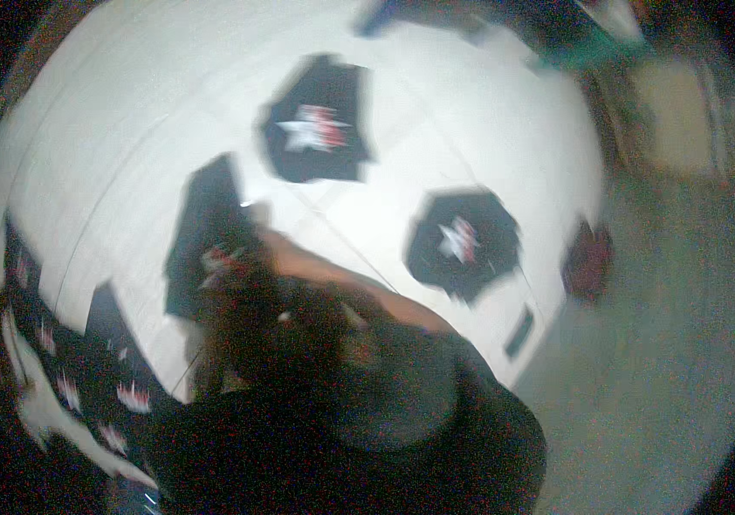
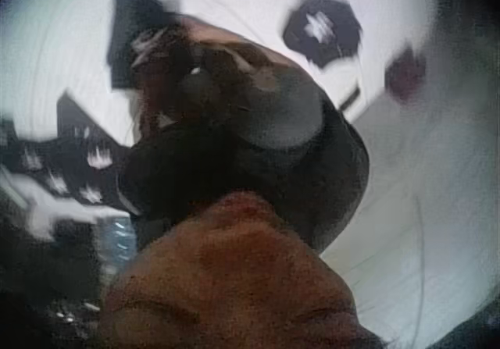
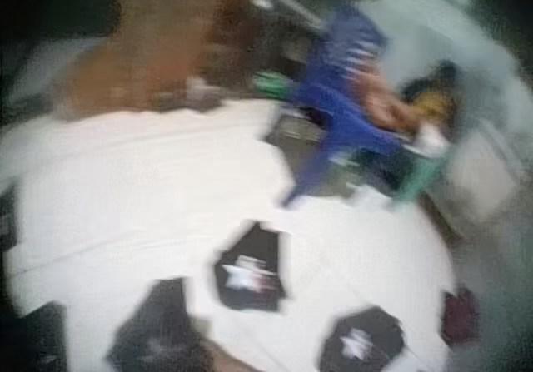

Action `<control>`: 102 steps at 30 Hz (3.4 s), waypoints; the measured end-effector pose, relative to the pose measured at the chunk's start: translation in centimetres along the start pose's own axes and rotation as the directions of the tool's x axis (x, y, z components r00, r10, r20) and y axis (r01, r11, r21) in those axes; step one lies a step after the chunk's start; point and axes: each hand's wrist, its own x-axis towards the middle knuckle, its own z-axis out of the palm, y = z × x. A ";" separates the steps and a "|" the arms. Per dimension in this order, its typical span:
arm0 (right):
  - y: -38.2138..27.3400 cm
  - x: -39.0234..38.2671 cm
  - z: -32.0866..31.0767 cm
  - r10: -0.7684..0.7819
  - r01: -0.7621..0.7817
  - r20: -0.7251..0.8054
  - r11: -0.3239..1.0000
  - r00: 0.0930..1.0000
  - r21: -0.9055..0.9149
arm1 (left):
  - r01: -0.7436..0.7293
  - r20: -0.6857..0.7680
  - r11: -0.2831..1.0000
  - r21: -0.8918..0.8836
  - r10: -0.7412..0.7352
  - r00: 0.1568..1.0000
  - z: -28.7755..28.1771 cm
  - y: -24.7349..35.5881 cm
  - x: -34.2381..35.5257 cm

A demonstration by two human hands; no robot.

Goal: The person secures a screen printing frame with tape, then sits on the floor to fold and stack multiple black fabric pieces with printed star designs.

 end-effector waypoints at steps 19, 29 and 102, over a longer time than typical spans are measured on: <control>10.6 -28.7 -26.0 0.208 -0.618 -0.878 0.777 0.432 -0.120 | 0.369 -0.599 0.929 -0.014 -0.303 0.741 7.5 -7.1 -13.2; -0.2 -1.1 -7.6 -0.162 0.146 -0.042 0.955 0.986 -0.258 | 0.871 -0.739 0.433 0.231 -0.504 0.447 1.8 -14.8 -22.4; 3.2 4.6 -8.4 0.273 -0.246 -0.130 0.951 0.953 0.189 | 0.669 -0.539 0.723 0.174 -0.499 0.679 9.1 -8.4 -7.9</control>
